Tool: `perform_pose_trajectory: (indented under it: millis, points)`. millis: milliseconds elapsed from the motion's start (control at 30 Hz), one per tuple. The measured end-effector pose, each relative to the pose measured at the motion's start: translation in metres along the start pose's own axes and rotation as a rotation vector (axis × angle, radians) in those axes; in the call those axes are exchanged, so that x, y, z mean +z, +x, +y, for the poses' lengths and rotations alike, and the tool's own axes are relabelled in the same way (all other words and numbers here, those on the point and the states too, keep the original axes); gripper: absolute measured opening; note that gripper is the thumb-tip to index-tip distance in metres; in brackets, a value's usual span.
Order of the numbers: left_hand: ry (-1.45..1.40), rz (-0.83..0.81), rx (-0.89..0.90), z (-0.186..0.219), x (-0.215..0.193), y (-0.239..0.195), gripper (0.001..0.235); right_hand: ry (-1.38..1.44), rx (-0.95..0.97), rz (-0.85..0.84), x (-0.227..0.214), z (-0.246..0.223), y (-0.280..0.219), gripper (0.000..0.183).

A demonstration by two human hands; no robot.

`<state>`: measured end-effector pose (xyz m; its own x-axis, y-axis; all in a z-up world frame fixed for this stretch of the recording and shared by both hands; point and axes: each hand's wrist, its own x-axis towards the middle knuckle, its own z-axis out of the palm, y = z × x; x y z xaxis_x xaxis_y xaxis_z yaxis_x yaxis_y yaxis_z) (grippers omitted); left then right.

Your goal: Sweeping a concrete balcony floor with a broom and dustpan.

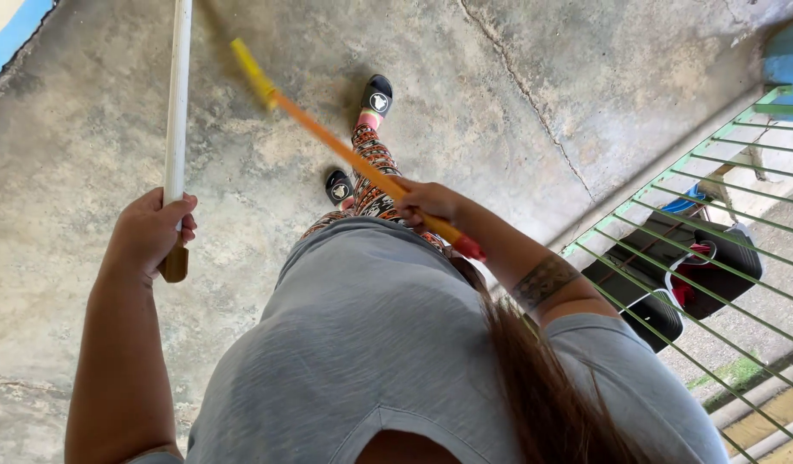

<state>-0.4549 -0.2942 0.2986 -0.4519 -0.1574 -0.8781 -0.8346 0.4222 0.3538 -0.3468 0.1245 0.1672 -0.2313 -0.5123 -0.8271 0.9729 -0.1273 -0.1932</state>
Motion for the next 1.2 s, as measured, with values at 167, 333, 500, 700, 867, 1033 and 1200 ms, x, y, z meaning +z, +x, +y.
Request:
perform_pose_trajectory:
  millis: [167,333,500,700,867,1033,1200]
  points:
    - [-0.051,-0.038,0.035,0.032,0.016,0.051,0.017,-0.021,0.136,-0.290,0.012,-0.056,0.137,0.075]
    - [-0.003,-0.031,-0.037,0.115,0.025,0.071,0.017,-0.051,0.256,-0.190,-0.043,-0.137,0.182,0.065]
    - [0.059,-0.064,-0.049,0.176,0.035,0.091,0.018,0.422,-0.004,0.128,-0.214,-0.179,0.118,0.025]
    - [0.095,-0.124,0.009,0.228,0.047,0.121,0.019,0.162,-0.190,0.584,-0.267,-0.228,0.022,0.075]
    - [0.143,-0.147,0.051,0.286,0.044,0.129,0.018,0.072,-0.119,0.595,-0.156,-0.251,-0.020,0.091]
    - [0.262,-0.159,0.093,0.338,0.032,0.147,0.018,0.241,-0.118,0.163,-0.082,-0.261,-0.006,0.088]
    - [0.159,-0.351,0.167,0.351,0.001,0.247,0.017,0.434,0.132,-0.260,-0.038,-0.306,0.162,0.068]
